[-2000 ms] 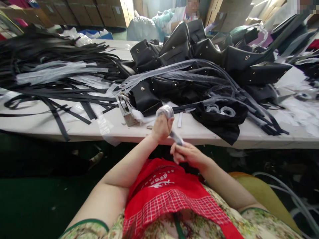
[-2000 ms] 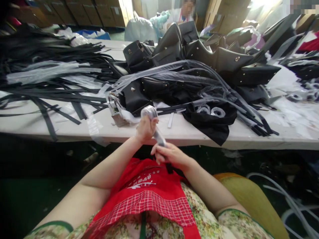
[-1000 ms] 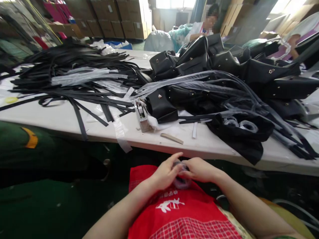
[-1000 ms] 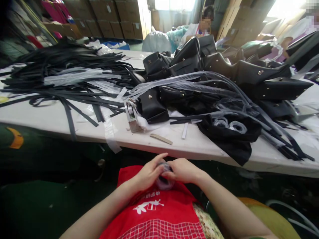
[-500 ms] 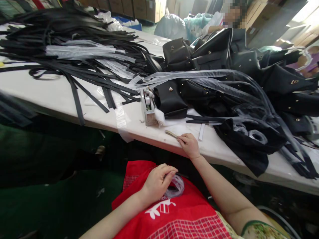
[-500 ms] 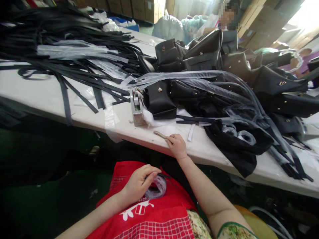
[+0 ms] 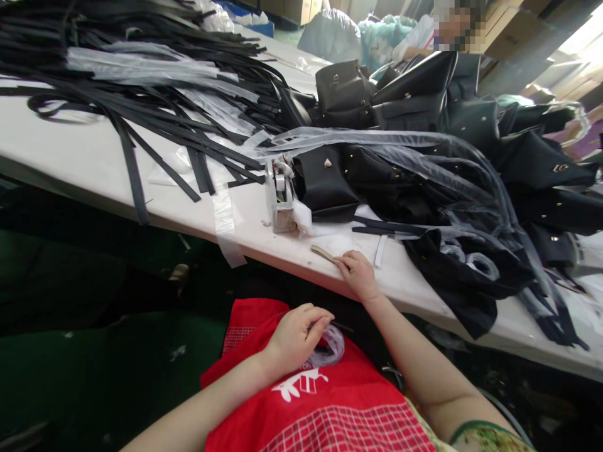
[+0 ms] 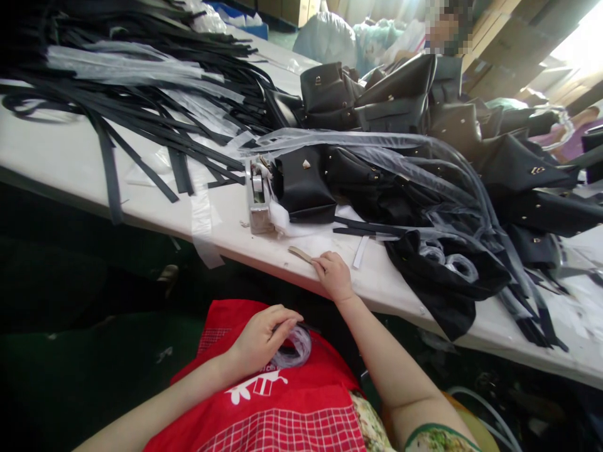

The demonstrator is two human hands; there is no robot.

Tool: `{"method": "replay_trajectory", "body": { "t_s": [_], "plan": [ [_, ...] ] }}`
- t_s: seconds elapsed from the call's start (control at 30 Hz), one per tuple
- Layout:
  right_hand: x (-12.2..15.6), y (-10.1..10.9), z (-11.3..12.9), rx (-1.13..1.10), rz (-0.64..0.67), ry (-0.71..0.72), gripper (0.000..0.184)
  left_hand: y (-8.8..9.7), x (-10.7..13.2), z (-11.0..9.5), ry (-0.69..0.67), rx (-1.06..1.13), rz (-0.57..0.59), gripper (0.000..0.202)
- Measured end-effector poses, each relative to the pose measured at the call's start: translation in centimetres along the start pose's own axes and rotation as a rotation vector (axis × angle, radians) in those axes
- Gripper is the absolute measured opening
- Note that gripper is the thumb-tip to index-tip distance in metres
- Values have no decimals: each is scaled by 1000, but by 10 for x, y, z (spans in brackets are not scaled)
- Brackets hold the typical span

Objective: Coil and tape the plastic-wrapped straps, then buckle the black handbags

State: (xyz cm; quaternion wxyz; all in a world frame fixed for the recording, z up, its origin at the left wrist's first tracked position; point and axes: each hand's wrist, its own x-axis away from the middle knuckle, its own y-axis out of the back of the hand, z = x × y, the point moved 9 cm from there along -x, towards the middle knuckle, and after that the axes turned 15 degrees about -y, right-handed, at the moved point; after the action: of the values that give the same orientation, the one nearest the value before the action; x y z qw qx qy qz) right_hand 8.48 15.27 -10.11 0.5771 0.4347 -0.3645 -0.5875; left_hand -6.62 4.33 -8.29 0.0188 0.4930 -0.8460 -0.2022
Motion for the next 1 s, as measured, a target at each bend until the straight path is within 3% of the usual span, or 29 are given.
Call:
{"method": "replay_trajectory", "body": {
  "t_s": [0.2, 0.43, 0.7, 0.87, 1.0],
  "plan": [
    [-9, 0, 9, 154, 199, 75, 32, 0, 0, -2, -1, -14, 4, 31],
    [-22, 4, 5, 44, 275, 34, 28, -2, 3, -2, -7, -33, -14, 33],
    [-25, -5, 19, 383, 426, 64, 36, -5, -2, -7, -26, -46, 14, 34],
    [-30, 7, 27, 392, 390, 51, 28, -2, 2, -8, -19, -81, -40, 36],
    [-28, 16, 37, 405, 257, 51, 20, -11, -5, 12, -89, -149, -23, 35]
  ]
}}
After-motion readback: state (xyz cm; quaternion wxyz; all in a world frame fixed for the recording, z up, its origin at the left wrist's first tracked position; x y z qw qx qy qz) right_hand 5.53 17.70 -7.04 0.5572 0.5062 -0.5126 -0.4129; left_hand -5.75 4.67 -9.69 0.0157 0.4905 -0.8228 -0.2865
